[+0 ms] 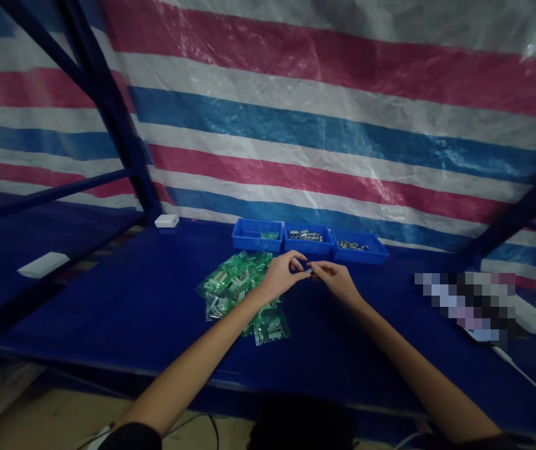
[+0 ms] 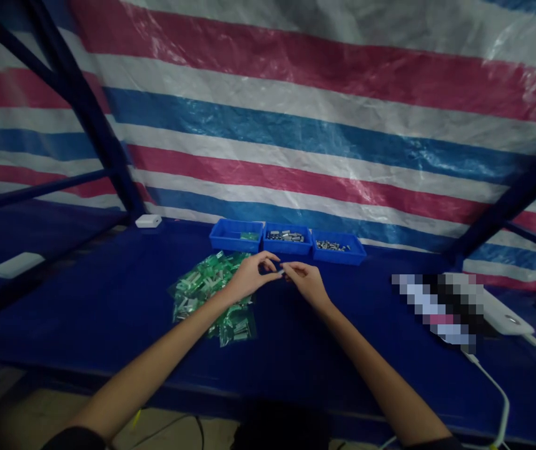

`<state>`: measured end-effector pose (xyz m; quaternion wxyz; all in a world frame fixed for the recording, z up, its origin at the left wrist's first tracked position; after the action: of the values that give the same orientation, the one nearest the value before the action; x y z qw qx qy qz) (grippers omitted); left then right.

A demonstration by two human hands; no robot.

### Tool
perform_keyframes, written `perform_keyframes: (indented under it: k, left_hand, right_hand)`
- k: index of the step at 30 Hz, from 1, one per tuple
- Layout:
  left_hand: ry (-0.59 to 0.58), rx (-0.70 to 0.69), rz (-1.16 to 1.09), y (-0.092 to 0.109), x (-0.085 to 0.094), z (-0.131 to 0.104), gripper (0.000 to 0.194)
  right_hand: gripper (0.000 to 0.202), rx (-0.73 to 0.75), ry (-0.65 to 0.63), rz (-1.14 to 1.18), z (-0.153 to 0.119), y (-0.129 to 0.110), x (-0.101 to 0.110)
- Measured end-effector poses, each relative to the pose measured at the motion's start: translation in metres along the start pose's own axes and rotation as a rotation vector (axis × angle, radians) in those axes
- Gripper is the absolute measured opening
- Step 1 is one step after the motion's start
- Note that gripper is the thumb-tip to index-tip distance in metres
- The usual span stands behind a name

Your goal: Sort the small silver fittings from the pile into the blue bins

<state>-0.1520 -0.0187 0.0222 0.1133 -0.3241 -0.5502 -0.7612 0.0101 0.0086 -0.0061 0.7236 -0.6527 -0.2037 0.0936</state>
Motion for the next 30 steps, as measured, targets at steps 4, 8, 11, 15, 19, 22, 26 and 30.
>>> perform_keyframes:
  k: [4,8,11,15,19,22,26,30]
  left_hand:
    - [0.076,0.131,0.435,-0.015,0.013,-0.004,0.034]
    - [0.160,0.282,0.651,-0.026,0.032,-0.007,0.026]
    - [0.181,0.373,0.718,-0.030,0.043,-0.010,0.025]
    - [0.197,0.390,0.778,-0.028,0.051,-0.011,0.021]
    - [0.200,0.377,0.748,-0.024,0.053,-0.010,0.019]
    - [0.244,0.347,0.712,-0.019,0.053,-0.009,0.020]
    - [0.317,0.278,0.624,-0.014,0.054,-0.006,0.018]
    - [0.346,0.189,0.372,-0.010,0.050,-0.002,0.019]
  right_hand:
    - [0.039,0.031,0.035,-0.268,0.001,-0.011,0.009]
    - [0.038,-0.014,0.033,-0.323,0.014,-0.018,0.021]
    - [0.036,0.023,0.081,-0.163,0.033,-0.024,0.029]
    - [0.046,0.166,0.143,-0.103,0.042,-0.038,0.024]
    - [0.034,0.328,-0.145,-0.449,0.014,-0.049,-0.015]
    - [0.047,0.430,-0.589,-0.572,-0.015,-0.050,-0.053]
    - [0.071,0.390,-0.711,-0.721,-0.028,-0.042,-0.073]
    - [0.063,0.417,-0.667,-0.769,-0.025,-0.035,-0.064]
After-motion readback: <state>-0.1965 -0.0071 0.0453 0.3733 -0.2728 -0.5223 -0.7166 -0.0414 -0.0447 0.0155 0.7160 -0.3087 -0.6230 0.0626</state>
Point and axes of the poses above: each hand's wrist, its own z-axis towards the middle knuckle, its own x-axis out of the back of the hand, y = z × x, the point moved 2 cm from there along z, towards the middle knuckle, and after that the axes turned 13 degrees about -y, right-handed, at the moved point
